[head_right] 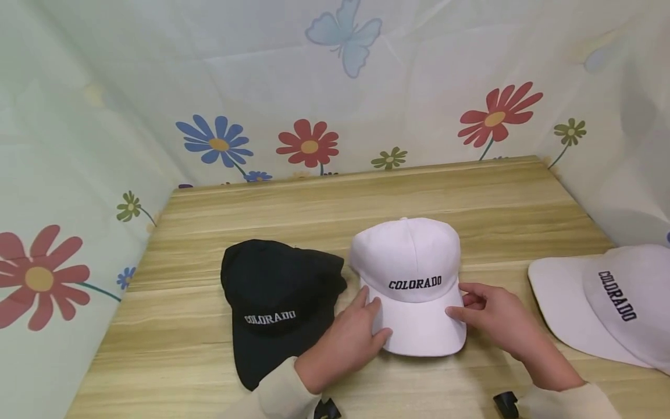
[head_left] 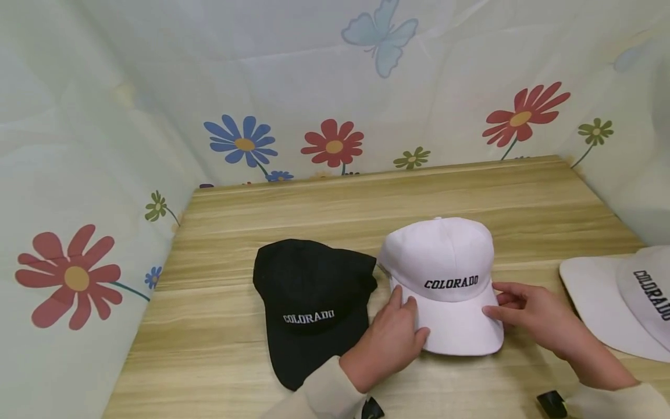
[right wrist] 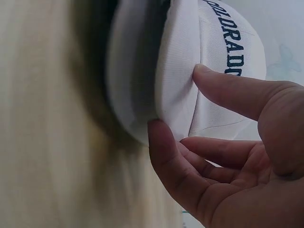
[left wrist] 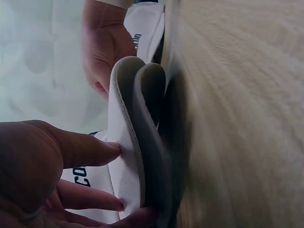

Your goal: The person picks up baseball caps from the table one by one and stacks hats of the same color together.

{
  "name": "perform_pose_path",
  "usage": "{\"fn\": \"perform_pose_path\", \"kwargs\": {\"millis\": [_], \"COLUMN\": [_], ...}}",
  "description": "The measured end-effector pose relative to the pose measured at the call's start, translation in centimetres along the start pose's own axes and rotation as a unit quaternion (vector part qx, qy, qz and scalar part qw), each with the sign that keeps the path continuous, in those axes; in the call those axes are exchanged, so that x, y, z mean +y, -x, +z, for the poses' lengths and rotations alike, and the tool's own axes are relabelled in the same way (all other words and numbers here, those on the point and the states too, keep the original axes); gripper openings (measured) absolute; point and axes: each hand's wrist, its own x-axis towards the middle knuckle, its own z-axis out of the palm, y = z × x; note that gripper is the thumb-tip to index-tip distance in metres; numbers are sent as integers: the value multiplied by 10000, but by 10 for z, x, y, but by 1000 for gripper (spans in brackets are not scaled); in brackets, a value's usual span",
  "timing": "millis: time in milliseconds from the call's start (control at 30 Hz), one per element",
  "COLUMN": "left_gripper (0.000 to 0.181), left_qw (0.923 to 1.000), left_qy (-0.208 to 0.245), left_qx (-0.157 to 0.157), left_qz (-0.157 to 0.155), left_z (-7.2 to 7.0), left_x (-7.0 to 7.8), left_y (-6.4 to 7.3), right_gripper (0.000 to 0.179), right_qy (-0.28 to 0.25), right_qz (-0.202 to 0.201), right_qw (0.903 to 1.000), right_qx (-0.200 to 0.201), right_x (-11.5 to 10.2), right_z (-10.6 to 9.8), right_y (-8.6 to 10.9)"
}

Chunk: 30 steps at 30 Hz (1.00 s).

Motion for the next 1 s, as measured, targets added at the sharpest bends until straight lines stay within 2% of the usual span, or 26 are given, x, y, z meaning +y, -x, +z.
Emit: {"fn": "perform_pose_path", "kwargs": {"millis": [100,200,467,600,833,1000], "left_gripper": [42,41,41,41,45,36], "left_qw": [9999,9996,9995,9996,9998,9998], "left_qy": [-112,-249,-296,-192,-165,-195], "left_qx": [-73,-93,-69,-74,-85,-7], "left_qz": [22,9,-120,-168,-95,-24], "left_z": [4,7,10,10,12,12], "left_x": [0,1,2,1,3,3], "left_y": [1,3,6,7,8,7], "right_gripper": [72,72,65,64,67,70], "right_qy": [-31,157,723,741,627,463], "right_qz": [93,57,-418,-504,-360,-278], "right_qw": [9999,9999,9964,9959,9973,9985], "right_qx": [-57,-21,124,155,108,113], "right_x": [4,5,4,4,8,10], "right_z": [5,7,13,14,13,14], "right_y": [1,2,-1,-3,-1,2]}}
